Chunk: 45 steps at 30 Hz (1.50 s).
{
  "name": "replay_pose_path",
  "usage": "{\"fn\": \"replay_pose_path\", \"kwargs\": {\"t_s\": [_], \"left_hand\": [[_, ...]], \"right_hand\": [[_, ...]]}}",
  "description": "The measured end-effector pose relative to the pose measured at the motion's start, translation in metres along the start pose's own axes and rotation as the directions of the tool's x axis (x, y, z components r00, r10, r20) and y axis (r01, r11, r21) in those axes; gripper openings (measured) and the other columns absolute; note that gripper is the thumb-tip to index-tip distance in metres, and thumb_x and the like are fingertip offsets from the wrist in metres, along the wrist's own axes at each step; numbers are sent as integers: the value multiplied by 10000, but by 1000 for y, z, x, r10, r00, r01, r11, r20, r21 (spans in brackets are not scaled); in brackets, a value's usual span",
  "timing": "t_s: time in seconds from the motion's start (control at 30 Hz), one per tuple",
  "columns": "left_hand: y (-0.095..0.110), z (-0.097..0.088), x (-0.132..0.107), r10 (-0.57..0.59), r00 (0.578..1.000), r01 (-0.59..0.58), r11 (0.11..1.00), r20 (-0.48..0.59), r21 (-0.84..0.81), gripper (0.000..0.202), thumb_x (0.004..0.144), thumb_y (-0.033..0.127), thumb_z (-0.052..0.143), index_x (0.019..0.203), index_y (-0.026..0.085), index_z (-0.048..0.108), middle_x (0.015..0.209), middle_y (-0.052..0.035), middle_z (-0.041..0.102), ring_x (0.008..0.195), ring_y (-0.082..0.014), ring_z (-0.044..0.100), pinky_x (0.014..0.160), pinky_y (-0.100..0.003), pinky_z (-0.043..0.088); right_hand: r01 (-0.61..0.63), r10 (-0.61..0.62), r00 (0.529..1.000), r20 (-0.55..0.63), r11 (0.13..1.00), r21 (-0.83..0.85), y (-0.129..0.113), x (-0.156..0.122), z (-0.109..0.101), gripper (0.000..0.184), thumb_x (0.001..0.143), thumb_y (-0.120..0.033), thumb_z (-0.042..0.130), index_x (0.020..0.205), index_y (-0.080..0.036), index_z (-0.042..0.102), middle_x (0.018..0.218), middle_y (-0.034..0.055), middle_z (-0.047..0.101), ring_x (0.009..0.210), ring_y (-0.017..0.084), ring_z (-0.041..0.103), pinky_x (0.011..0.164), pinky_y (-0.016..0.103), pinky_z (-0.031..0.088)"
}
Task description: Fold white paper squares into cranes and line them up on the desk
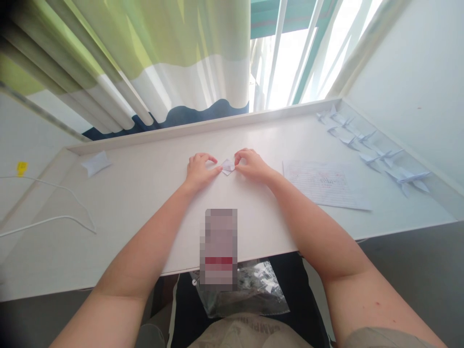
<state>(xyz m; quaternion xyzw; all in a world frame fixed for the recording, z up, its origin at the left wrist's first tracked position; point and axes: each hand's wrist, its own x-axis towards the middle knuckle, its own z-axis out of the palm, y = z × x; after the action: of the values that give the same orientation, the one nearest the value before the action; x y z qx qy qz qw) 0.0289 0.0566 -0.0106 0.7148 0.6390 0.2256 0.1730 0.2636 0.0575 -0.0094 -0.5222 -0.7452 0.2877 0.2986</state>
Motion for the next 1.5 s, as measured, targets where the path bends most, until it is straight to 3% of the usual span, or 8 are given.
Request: {"fn": "replay_pose_path", "kwargs": {"t_s": [0.17,0.3,0.43,0.63,0.97,1.13,1.3,1.5], "left_hand": [[-3,4,1,35,999,-35,999,-38,-20,231,904,436,856,1067,302,762,1381,-95,667,1444,-387,538,1276,-552,445],[-4,6,0,38,998,-39,999,-56,-23,229,911,417,861,1090,302,776,1367,-99,680,1428,-382,553,1282,-563,445],[-4,6,-4,114,989,-118,992,-99,-36,240,925,338,846,1161,320,804,1405,-88,678,1445,-359,541,1302,-564,431],[-7,2,-8,237,971,-239,970,-40,-46,104,984,311,759,994,309,863,1491,-66,665,1503,-362,489,1341,-618,378],[-6,-3,-7,240,969,-234,967,53,-100,142,994,284,689,937,262,817,1460,-63,729,1499,-337,498,1356,-579,363],[-4,-7,-5,124,992,-126,970,-20,-207,311,1027,178,496,1071,273,788,1392,-50,771,1454,-284,569,1340,-513,407],[-3,-8,-9,197,980,-195,971,0,-134,200,933,183,646,999,286,804,1383,-41,767,1446,-309,563,1339,-533,407],[-2,-5,-10,218,975,-214,974,52,-73,81,957,312,751,947,287,827,1380,-52,774,1443,-334,544,1329,-564,395]], "right_hand": [[15,-15,994,-106,1000,1,-1,5,13,195,924,-349,772,749,-266,794,1349,100,778,1406,374,608,1273,619,414],[-23,20,998,-57,999,-49,-4,2,13,208,881,-301,818,681,-262,775,1355,100,767,1422,391,577,1293,645,380],[-10,12,999,46,998,-54,-7,-3,6,83,852,-247,836,776,-280,833,1459,74,725,1491,393,523,1319,649,346],[5,2,998,69,996,-89,-6,-4,2,89,862,-227,793,822,-283,848,1472,68,721,1492,382,538,1325,627,348],[-14,18,999,40,993,-114,2,1,-2,160,828,-180,740,847,-284,861,1460,68,749,1499,362,579,1339,581,353],[-24,23,1000,-17,995,-97,-2,-1,1,163,901,-377,796,774,-277,817,1422,85,764,1492,394,568,1335,635,326],[27,-32,999,-34,991,-128,-1,-3,7,186,902,-427,837,796,-279,796,1367,86,765,1416,405,576,1291,679,339],[9,-10,1000,-10,993,-122,0,-2,7,168,899,-418,851,808,-282,810,1407,89,738,1434,409,550,1296,685,332]]}}
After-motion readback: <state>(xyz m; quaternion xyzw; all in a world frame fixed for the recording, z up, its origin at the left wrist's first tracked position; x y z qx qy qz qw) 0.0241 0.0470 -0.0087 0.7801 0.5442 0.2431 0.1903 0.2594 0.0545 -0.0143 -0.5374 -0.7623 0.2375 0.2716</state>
